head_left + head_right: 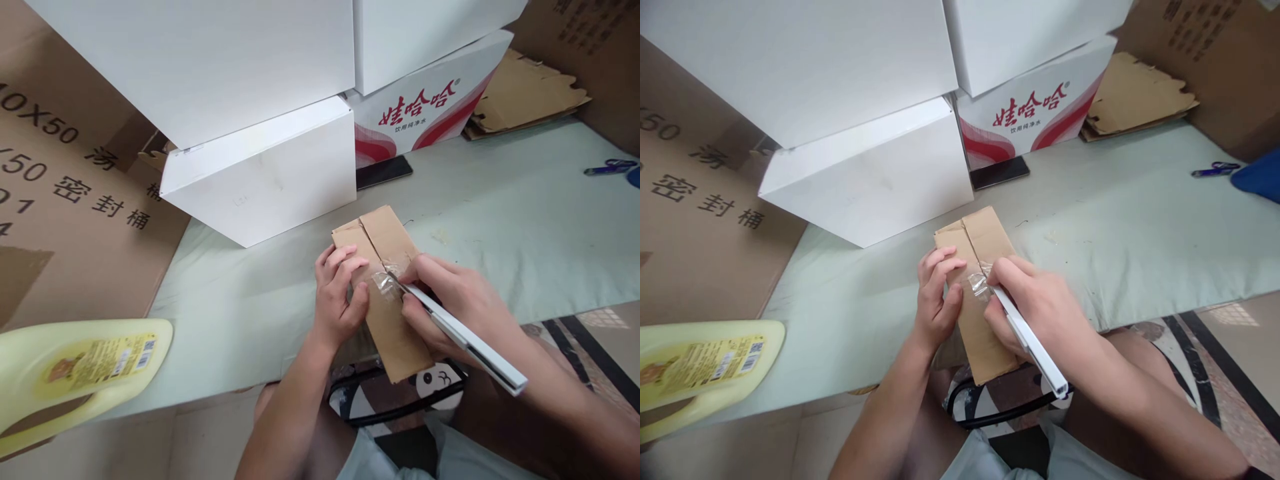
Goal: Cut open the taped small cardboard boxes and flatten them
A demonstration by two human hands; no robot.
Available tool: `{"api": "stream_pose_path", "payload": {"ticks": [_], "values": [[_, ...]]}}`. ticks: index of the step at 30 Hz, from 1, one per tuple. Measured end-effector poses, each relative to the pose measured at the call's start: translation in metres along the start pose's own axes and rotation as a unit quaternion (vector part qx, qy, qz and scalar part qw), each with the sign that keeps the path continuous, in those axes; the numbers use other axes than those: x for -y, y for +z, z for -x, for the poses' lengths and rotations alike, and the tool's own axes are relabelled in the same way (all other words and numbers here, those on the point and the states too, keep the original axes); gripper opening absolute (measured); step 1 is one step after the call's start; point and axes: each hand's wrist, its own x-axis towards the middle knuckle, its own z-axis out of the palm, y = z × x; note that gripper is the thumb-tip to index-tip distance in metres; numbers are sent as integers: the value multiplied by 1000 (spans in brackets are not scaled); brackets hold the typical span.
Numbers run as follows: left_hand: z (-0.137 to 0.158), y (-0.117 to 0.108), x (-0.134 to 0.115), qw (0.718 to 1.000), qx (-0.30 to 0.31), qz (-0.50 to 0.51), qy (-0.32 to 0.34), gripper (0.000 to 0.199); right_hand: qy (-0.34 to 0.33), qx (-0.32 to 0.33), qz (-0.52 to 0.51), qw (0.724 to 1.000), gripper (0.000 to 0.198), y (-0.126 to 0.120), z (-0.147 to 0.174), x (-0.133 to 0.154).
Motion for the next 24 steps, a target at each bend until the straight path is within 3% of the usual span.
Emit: {"api": "stream_pose_path", "payload": {"ticks": [6,13,16,24], "values": [[1,0,0,1000,0,1,-2,28,18,13,10,1000,8,2,-1,-1],[0,-2,1,1000,7,-4,-2,27,-6,8,-29,1000,10,-5,-2,1],[1,-2,1,1000,9,-7,-4,29,-15,35,-53,998,12,-8,-3,2],[1,-1,3,1000,-3,3,3,29,16,55,-216,975,14,-14,6,-12]]}}
